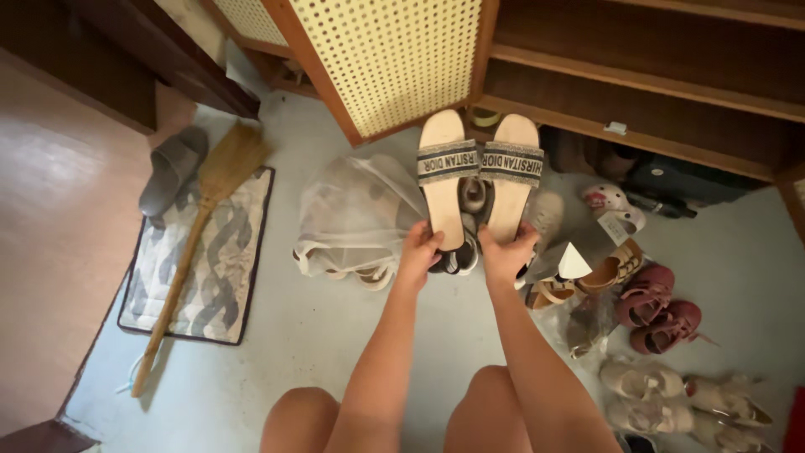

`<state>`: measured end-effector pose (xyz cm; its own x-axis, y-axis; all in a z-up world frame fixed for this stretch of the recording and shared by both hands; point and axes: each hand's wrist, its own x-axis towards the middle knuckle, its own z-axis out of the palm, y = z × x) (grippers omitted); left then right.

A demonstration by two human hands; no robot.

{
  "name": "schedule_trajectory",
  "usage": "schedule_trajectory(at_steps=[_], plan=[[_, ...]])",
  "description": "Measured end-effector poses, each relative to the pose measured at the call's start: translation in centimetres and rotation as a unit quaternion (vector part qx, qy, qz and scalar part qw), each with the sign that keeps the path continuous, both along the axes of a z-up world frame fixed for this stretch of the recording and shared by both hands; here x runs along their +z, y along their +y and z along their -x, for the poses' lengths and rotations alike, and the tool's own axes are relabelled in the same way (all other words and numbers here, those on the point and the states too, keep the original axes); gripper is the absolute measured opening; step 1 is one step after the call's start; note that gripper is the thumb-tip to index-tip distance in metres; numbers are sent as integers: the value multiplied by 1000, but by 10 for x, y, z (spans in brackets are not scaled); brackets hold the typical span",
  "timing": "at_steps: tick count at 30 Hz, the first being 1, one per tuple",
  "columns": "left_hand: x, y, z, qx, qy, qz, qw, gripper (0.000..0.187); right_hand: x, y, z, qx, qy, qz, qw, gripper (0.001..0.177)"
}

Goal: The person opens a wooden shoe cabinet and removes various items including boxes, shoes, and a book. They place the items on the floor, sweep the empty shelves with a broom, and then begin placing some shoes back into the cabinet.

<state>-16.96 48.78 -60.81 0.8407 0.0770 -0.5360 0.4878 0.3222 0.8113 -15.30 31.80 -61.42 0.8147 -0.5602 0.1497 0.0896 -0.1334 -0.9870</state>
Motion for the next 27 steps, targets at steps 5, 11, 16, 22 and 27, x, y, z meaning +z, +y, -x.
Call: schedule_trajectory(at_steps=[5, 11, 16, 22, 27], plan=[[32, 8, -6, -16, -37, 87, 995, 51, 36, -2, 2, 39, -21, -101, 994, 63], [35, 5, -6, -46, -75, 346, 934, 49, 60, -26, -5, 225, 144, -570, 777, 40], [41, -16, -5, -137, -40, 303, 942, 55, 40, -14, 2, 208, 170, -536, 800, 34], [138, -34, 11, -221, 121, 55, 966, 60, 90, -19, 55, 138, 223, -523, 811, 30], [232, -58, 16, -311, 153, -60, 936, 56, 167, -34, 90, 96, 230, -492, 834, 29]])
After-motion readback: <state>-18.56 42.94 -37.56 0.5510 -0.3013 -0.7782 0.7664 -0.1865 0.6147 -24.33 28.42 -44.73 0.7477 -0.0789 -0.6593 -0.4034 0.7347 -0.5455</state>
